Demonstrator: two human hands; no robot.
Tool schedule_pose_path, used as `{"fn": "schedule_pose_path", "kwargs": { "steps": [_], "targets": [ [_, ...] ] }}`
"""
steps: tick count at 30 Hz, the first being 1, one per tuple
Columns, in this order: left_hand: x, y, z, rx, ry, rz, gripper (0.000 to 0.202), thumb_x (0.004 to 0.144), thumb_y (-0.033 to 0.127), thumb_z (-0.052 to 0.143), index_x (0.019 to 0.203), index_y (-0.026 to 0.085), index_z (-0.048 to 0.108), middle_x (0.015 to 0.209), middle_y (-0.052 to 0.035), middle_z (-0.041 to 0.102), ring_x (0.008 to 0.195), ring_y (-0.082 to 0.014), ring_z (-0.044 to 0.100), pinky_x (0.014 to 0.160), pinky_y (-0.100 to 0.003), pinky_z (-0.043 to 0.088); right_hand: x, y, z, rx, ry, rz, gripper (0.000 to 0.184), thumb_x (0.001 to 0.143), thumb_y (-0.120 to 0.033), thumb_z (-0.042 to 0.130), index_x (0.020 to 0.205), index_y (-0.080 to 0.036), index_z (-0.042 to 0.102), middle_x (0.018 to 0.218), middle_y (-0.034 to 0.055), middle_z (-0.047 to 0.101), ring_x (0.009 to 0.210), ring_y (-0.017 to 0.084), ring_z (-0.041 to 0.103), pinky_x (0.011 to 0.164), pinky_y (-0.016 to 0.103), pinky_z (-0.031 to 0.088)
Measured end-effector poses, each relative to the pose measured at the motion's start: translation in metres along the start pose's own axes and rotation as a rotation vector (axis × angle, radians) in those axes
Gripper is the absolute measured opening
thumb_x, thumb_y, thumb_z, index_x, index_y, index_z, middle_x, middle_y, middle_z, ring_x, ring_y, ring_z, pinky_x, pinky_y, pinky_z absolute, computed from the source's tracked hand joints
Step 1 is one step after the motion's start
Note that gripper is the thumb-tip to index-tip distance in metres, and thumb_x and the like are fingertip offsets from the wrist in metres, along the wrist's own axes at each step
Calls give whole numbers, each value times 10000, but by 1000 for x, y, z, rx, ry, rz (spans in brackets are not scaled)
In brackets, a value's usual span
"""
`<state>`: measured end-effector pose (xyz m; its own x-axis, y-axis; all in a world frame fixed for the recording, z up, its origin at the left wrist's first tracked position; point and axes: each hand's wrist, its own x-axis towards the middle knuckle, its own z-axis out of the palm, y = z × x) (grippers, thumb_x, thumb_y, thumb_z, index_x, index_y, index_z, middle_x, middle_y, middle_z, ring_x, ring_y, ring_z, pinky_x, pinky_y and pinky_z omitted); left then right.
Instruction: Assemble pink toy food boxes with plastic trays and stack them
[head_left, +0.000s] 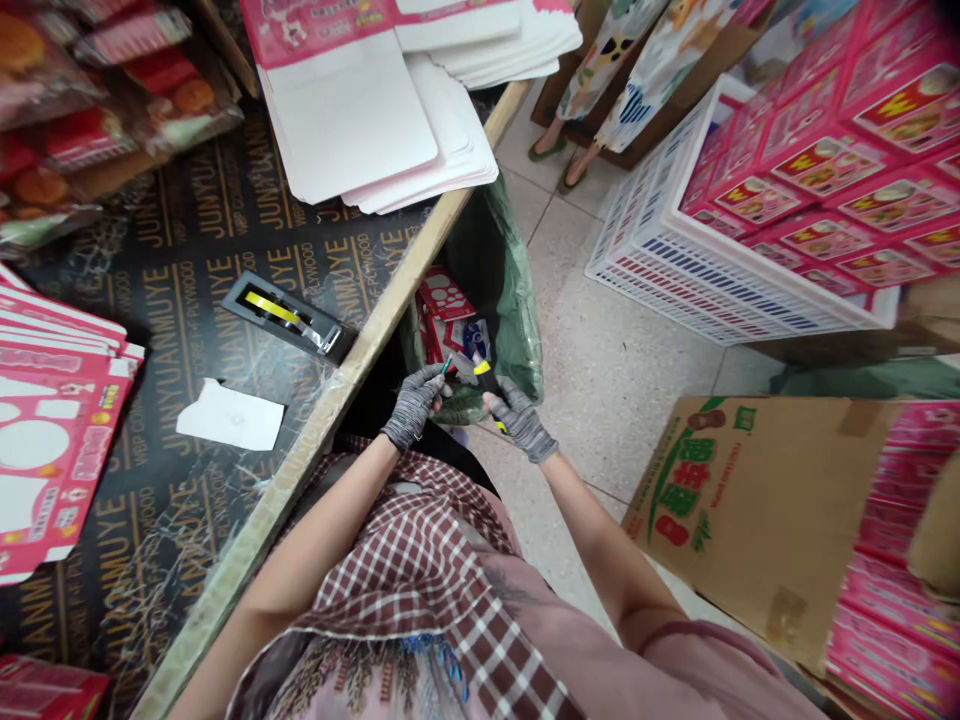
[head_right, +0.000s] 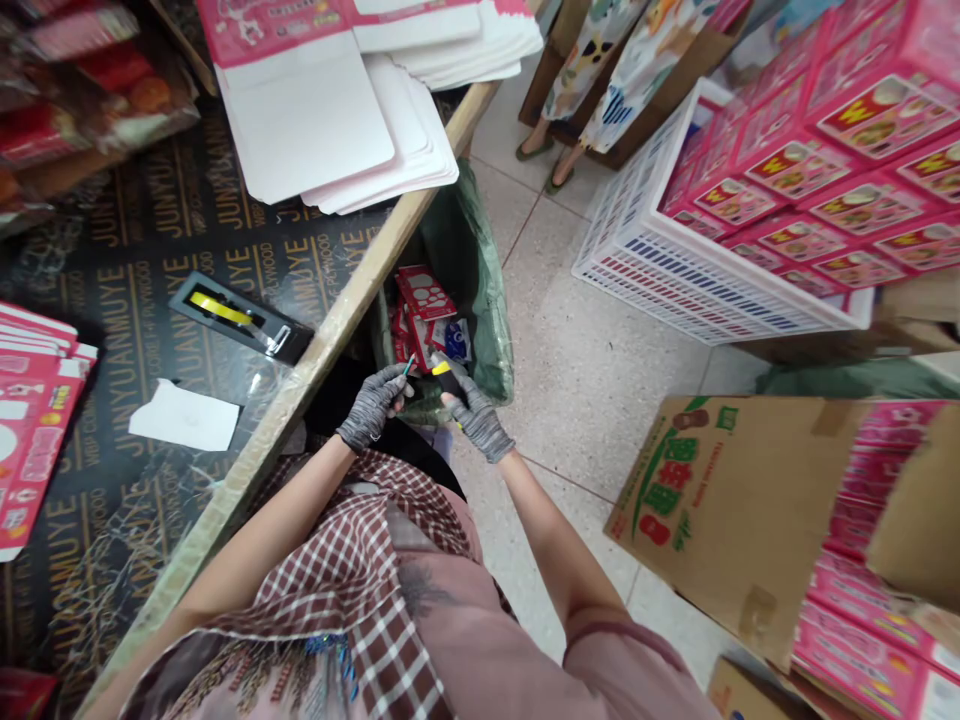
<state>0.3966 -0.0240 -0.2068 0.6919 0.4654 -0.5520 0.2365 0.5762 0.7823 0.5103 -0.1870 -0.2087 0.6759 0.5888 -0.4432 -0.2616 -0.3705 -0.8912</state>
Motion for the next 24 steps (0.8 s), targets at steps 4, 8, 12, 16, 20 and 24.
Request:
{"fn": "schedule_pose_path", "kwargs": {
  "steps": [4,8,12,16,20,24],
  "targets": [
    [7,-12,3,43,10,1,380,676,427,789,866,114,686,605,6,657,439,-77,527,421,-193,374,-1,9,8,-359,-15,-210,396,753,-506,724,1051,-245,706,1013,66,741,939,272,682,871,415,546],
    [12,-19,2,94,21,1,304,699,401,759,777,118,680,467,37,571,386,-61,441,413,-191,316,4,16,5,-562,-26,-212,455,769,-534,737,1120,-246,720,956,83,763,905,304,706,853,440,548],
    [15,-23,-2,126,32,-8,364,729,412,731,931,109,713,460,50,567,363,-61,403,408,-202,293,12,22,2,-614,-41,-203,465,752,-525,765,1129,-255,732,925,74,778,837,285,715,819,416,556],
    [16,-25,-5,147,24,-1,369,713,432,733,898,114,722,478,40,579,379,-67,421,422,-207,306,20,29,2,-640,-51,-172,473,734,-522,780,1124,-259,738,887,63,784,813,279,715,792,400,557],
    [17,-26,-8,158,35,31,337,702,450,740,806,130,734,460,53,530,414,-59,393,445,-202,286,25,35,4,-631,-55,-178,461,724,-532,786,1097,-264,746,877,60,783,799,274,713,781,397,554],
    [20,-28,-11,155,70,50,297,667,421,773,710,131,729,475,49,533,439,-58,382,465,-209,291,27,36,7,-631,-114,-155,473,735,-526,779,1130,-270,739,894,64,782,808,284,717,784,417,558]
  ]
}}
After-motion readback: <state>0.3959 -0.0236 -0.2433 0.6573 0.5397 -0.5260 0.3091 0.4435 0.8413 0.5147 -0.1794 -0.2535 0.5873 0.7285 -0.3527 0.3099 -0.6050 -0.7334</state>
